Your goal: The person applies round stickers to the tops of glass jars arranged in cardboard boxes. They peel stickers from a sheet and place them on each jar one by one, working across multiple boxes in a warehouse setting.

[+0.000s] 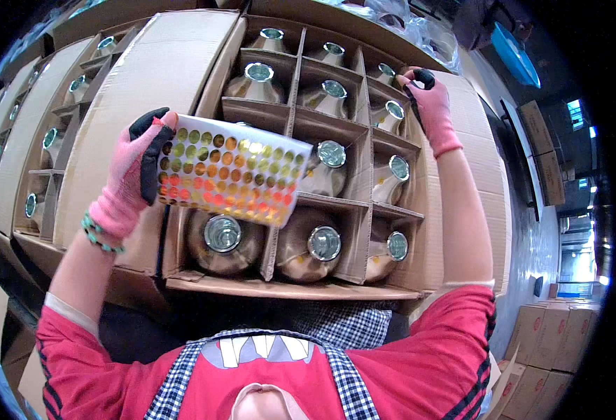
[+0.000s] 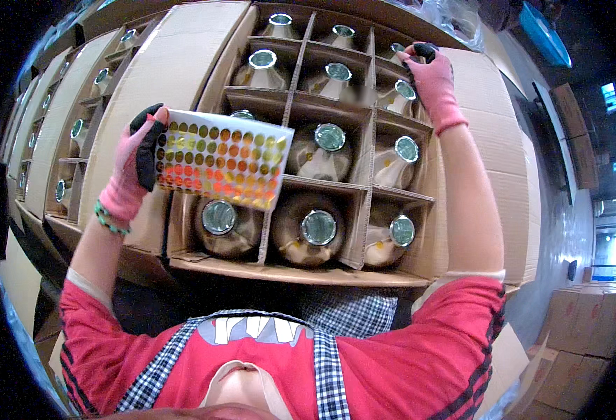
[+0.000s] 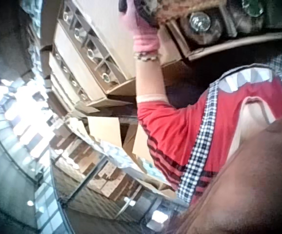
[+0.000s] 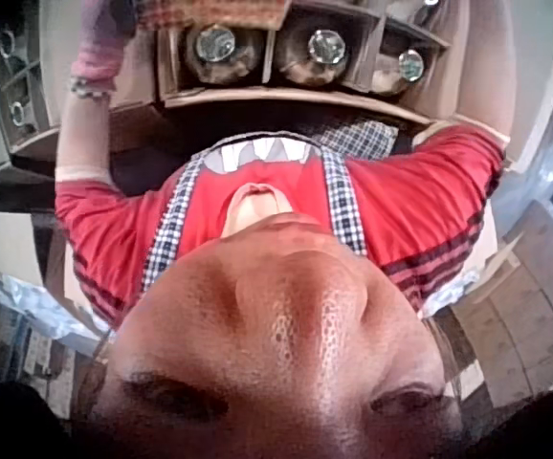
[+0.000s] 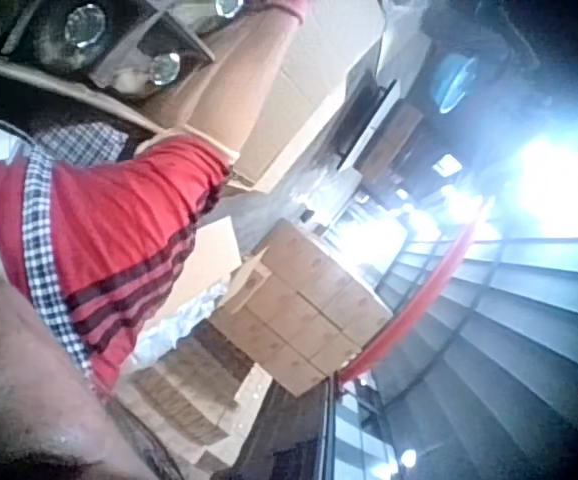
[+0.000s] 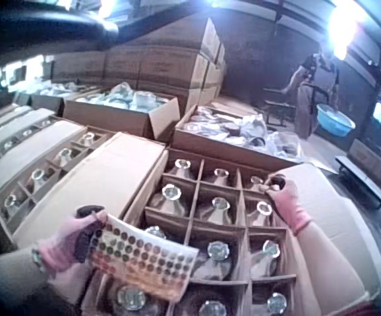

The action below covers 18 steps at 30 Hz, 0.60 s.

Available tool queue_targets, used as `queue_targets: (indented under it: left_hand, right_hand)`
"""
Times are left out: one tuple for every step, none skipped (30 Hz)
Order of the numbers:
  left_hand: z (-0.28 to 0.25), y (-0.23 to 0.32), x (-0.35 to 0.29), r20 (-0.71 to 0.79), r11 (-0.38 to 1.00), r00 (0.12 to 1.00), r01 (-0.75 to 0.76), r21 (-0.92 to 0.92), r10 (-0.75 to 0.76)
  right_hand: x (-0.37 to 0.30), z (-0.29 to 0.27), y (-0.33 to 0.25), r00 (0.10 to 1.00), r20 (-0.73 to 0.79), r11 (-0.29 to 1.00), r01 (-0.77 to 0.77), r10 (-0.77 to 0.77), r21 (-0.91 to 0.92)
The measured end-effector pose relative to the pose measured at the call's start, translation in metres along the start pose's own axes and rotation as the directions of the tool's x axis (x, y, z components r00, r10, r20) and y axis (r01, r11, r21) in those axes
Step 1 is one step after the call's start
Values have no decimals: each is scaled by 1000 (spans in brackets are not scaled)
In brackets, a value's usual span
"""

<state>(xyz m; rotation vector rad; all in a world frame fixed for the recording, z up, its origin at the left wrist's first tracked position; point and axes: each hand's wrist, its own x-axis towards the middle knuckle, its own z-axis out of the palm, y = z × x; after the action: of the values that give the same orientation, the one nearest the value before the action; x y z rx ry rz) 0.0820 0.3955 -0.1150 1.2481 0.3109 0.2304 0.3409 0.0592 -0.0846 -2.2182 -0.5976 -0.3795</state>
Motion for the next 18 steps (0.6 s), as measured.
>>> queue_targets:
  left_hand:
    - [-8, 3, 7, 13, 992, 1000, -11, 122, 9]
    - [-12, 2, 18, 39, 972, 999, -21, 234, 12]
    - [-15, 0, 28, 57, 974, 998, 4, 228, -17]
    - [-17, -4, 39, 78, 975, 996, 29, 222, -47]
    - [-21, -7, 45, 90, 975, 993, 51, 218, -72]
    - [-23, -15, 50, 99, 984, 994, 30, 176, -49]
    - [-25, -23, 55, 109, 991, 994, 9, 135, -24]
    - [-23, -30, 58, 124, 996, 992, 1, 88, -12]
    - [-26, -31, 56, 123, 1000, 992, 8, -27, -5]
    - [-30, -27, 55, 147, 997, 989, 46, -57, -37]
    - [-24, -22, 48, 98, 997, 995, 20, -76, -12]
    - [-18, -22, 45, 57, 996, 998, -2, -95, 7]
    - [-22, -28, 51, 133, 999, 991, -16, -41, 21]
    - [-22, -27, 51, 157, 1000, 987, -20, -4, 20]
    - [-18, -25, 49, 187, 999, 982, -22, 28, 16]
    - [-14, -23, 48, 218, 998, 976, -24, 59, 11]
    - [-11, -23, 47, 155, 996, 988, -17, 86, 3]
    - [-11, -22, 47, 172, 996, 985, -19, 90, 3]
  right_hand:
    - [11, 2, 8, 999, 30, 991, -28, 32, -132]
    - [20, 1, 16, 996, 50, 960, -55, 71, -275]
    - [30, 4, 25, 996, 57, 935, -38, 62, -352]
    - [39, 7, 36, 997, 62, 903, -23, 55, -428]
    - [52, 17, 45, 997, 72, 868, 1, 40, -496]
    - [64, 24, 52, 996, 84, 840, 10, 43, -543]
    - [76, 31, 59, 995, 93, 809, 17, 46, -588]
    - [82, 36, 62, 992, 107, 769, 20, 63, -639]
    - [90, 42, 63, 977, 166, 746, 9, 136, -666]
    - [97, 48, 65, 969, 197, 727, 25, 152, -686]
    - [102, 60, 63, 958, 237, 711, 52, 164, -701]
    - [106, 66, 66, 945, 271, 691, 71, 184, -719]
    - [113, 69, 70, 906, 353, 699, 96, 233, -708]
    - [121, 75, 76, 878, 403, 705, 114, 258, -700]
    - [127, 75, 86, 846, 448, 706, 128, 289, -697]
    - [131, 74, 97, 811, 490, 707, 141, 319, -693]
    - [129, 78, 101, 835, 473, 685, 172, 280, -708]
    - [131, 81, 102, 824, 463, 582, 211, 326, -785]
